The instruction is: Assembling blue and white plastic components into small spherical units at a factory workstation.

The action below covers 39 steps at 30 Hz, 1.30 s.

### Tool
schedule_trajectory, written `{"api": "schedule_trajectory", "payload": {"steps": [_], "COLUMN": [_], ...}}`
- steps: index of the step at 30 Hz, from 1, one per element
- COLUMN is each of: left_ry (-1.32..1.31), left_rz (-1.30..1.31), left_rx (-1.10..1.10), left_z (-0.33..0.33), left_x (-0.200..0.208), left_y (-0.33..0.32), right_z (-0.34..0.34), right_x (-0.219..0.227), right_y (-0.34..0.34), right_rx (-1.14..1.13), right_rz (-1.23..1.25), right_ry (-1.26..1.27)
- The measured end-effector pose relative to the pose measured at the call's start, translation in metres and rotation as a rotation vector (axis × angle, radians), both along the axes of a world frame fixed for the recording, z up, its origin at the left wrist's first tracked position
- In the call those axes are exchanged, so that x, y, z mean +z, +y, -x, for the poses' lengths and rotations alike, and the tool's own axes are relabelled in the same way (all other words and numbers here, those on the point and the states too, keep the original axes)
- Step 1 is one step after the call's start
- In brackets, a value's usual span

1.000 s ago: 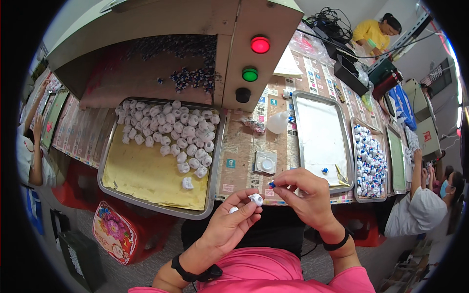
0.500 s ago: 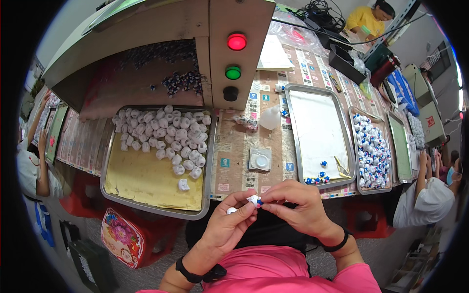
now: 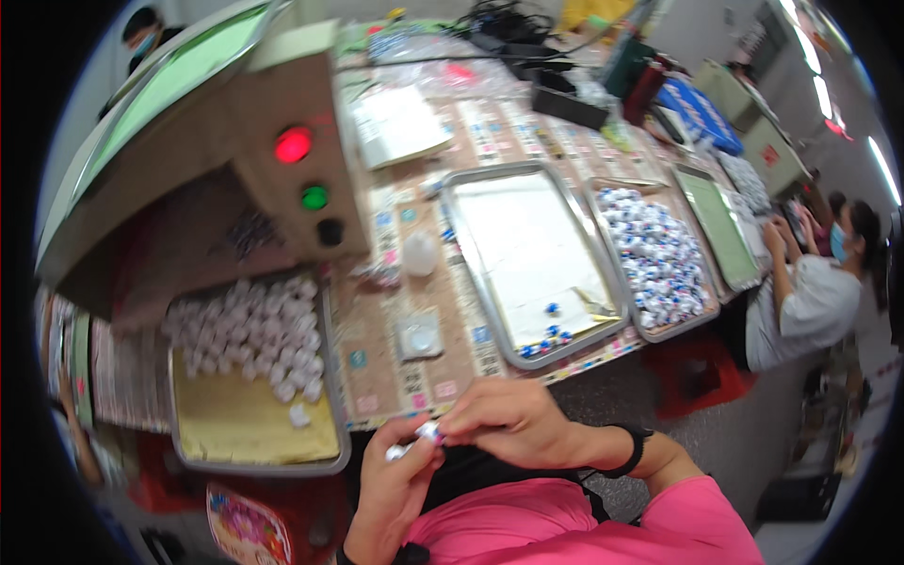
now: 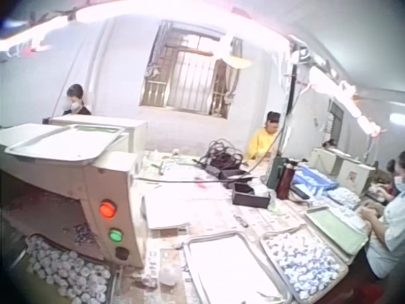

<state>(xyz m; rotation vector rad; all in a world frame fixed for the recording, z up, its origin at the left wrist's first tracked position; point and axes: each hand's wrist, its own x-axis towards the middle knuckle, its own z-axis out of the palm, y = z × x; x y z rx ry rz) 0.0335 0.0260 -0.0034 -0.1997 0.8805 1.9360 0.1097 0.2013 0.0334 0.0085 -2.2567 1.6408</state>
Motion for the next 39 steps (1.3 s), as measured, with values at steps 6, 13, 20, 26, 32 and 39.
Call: {"api": "schedule_trajectory", "payload": {"steps": [6, 13, 20, 26, 32, 39], "left_ry": [0.020, -0.102, -0.084, -0.061, -0.018, -0.055], "left_rz": [-0.121, -0.130, -0.096, -0.141, -0.183, -0.058], "left_rx": [-0.057, -0.042, -0.149, -0.167, -0.154, -0.085], "left_z": [-0.006, 0.009, 0.001, -0.010, -0.010, -0.012], "left_x": [0.000, 0.006, 0.009, 0.006, 0.003, 0.012], "left_y": [0.006, -0.013, -0.008, -0.002, -0.007, -0.009], "right_z": [-0.026, -0.109, -0.143, -0.120, -0.070, -0.028], "right_x": [0.011, 0.006, -0.019, -0.016, -0.014, -0.029], "right_y": [0.031, 0.164, 0.217, 0.202, 0.131, 0.118], "right_rx": [-0.136, -1.099, -1.139, -1.127, -0.643, -0.471], "right_rz": [0.016, -0.388, -0.789, -0.862, -0.667, -0.749], "right_ry": [-0.005, -0.178, -0.213, -0.085, -0.115, -0.234]}}
